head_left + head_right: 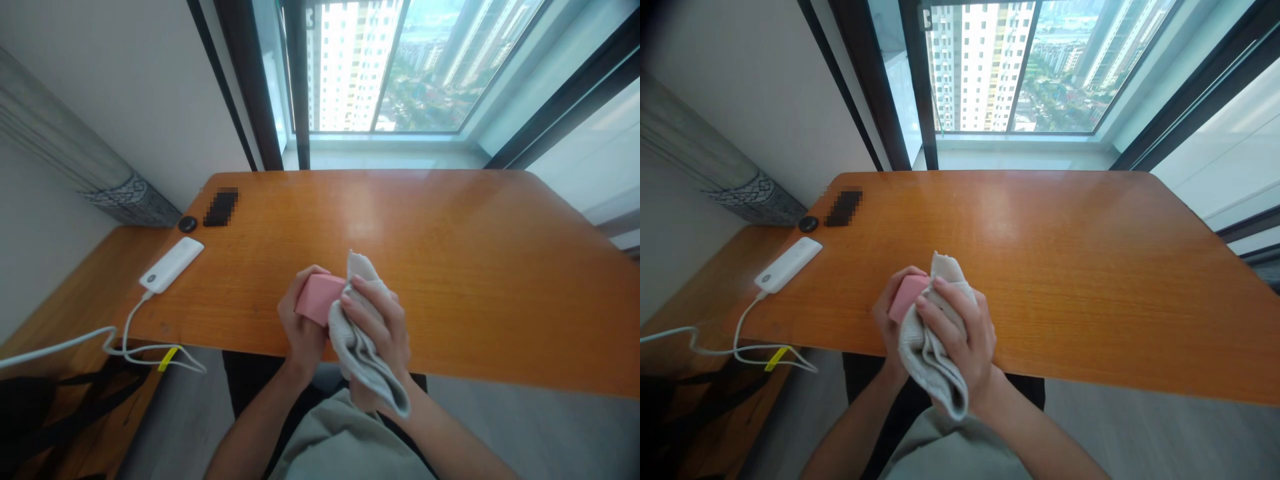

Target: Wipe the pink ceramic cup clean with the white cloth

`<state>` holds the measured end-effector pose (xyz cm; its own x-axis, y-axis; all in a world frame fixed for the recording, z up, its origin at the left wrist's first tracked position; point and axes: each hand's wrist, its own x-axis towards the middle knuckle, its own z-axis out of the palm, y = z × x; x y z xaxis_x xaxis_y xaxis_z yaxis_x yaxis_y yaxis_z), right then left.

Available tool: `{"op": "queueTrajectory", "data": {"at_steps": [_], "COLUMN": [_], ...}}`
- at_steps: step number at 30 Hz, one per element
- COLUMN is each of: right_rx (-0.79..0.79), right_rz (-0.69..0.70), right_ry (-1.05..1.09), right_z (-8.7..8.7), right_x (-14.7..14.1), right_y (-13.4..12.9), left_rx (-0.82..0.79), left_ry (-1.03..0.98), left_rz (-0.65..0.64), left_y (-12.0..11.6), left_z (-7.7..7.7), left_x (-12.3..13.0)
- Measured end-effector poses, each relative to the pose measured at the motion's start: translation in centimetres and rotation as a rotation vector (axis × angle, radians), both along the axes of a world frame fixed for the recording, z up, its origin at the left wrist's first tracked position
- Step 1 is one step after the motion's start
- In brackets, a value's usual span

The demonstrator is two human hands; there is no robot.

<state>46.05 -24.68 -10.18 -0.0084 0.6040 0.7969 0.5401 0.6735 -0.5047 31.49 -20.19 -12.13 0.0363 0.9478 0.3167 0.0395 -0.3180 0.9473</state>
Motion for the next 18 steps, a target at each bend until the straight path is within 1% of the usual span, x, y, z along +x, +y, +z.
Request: {"op": "queueTrajectory", "data": {"at_steps": [1,2,3,4,5,6,7,9,10,11,12,13,15,16,17,18], "right_rx": [-0.066,-0.135,-0.199,-0.254,-0.289,-0.311,-0.330,-0.379,-0.407,-0.439,-0.476,-0.507,-0.527,-0.521,-0.507,-0.496], "right_rz": [0.021,0.041,0.059,0.072,0.074,0.063,0.051,0.055,0.065,0.079,0.090,0.091,0.051,0.028,0.012,0.008], "right_ry": [0.017,0.039,0.067,0.105,0.158,0.231,0.314,0.479,0.555,0.611,0.640,0.640,0.579,0.539,0.520,0.540], "right_z": [0.1,0.3,0.5,0.7,0.7,0.6,0.4,-0.3,-0.6,-0.9,-1.1,-1.1,-0.9,-0.9,-0.8,-0.9], "right_x": [0.0,0.1,0.0,-0.2,-0.4,-0.7,-1.1,-1.6,-1.8,-1.8,-1.8,-1.7,-1.5,-1.5,-1.7,-1.8], "right_y": [-0.4,-0.8,-1.0,-1.1,-1.2,-1.1,-1.1,-1.1,-1.1,-1.1,-1.2,-1.3,-1.3,-1.3,-1.2,-1.1], "left_rx": [0.086,0.258,0.405,0.518,0.578,0.572,0.521,0.351,0.297,0.300,0.366,0.469,0.708,0.789,0.816,0.776], "left_ry": [0.025,0.130,0.276,0.392,0.464,0.475,0.419,0.201,0.114,0.101,0.169,0.306,0.600,0.691,0.730,0.705], "left_rz": [0.050,0.042,0.001,-0.017,-0.019,-0.003,0.048,0.201,0.274,0.287,0.240,0.160,0.023,-0.022,-0.052,-0.064], "left_y": [-0.3,-0.3,-0.3,-0.2,-0.1,-0.1,-0.2,-0.7,-1.0,-1.3,-1.3,-1.2,-0.7,-0.5,-0.3,-0.3], "left_z": [0.2,0.4,0.8,1.1,1.4,1.6,1.7,1.4,1.1,0.8,0.5,0.4,0.3,0.3,0.4,0.4], "left_x": [-0.3,-0.7,-1.1,-1.4,-1.5,-1.5,-1.4,-0.8,-0.6,-0.4,-0.5,-0.7,-1.3,-1.6,-1.8,-1.8]}}
